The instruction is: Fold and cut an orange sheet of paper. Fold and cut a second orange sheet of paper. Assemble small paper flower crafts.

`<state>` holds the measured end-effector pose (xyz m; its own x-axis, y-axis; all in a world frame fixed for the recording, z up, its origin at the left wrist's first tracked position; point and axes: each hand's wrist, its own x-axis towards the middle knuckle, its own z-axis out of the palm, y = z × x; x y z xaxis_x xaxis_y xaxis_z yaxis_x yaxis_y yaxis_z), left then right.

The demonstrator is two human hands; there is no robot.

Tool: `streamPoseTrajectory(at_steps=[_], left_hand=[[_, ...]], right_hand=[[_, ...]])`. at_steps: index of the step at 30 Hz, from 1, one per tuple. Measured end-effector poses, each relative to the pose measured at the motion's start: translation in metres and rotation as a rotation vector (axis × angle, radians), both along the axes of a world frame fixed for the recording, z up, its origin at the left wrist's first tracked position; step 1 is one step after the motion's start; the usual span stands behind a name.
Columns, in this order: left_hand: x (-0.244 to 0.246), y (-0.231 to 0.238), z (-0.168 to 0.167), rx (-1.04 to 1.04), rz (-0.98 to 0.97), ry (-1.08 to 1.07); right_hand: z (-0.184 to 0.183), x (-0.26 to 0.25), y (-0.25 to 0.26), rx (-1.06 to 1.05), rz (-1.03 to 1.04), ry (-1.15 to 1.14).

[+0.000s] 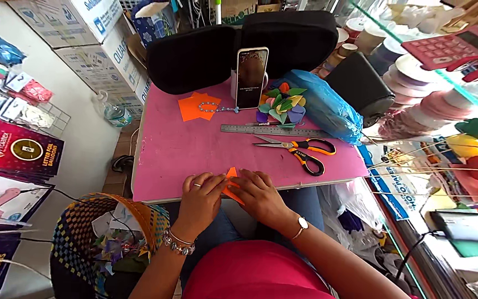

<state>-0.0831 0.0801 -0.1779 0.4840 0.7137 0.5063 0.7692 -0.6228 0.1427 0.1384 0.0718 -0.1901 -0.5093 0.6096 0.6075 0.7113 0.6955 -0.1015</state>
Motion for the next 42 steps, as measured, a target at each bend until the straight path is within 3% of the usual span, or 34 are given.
streamPoseTrajectory(at_steps=[5,17,24,42], left_hand=[[-0.001,-0.004,-0.005,0.179,0.072,-0.058],[-0.010,-0.006,-0.010,0.255,0.087,-0.057],[-0.004,0.009,0.009,0.136,0.099,-0.052],[0.000,0.012,0.012,-0.045,0.085,-0.100]], right_hand=[[-0.006,-0.003,0.001,0.016,-0.013,0.037],[-0.014,-0.014,-0.007,0.077,-0.128,0.057],[0.003,-0.019,0.003,0.014,-0.193,0.044],[-0.001,-0.014,0.004,0.020,-0.159,0.011]])
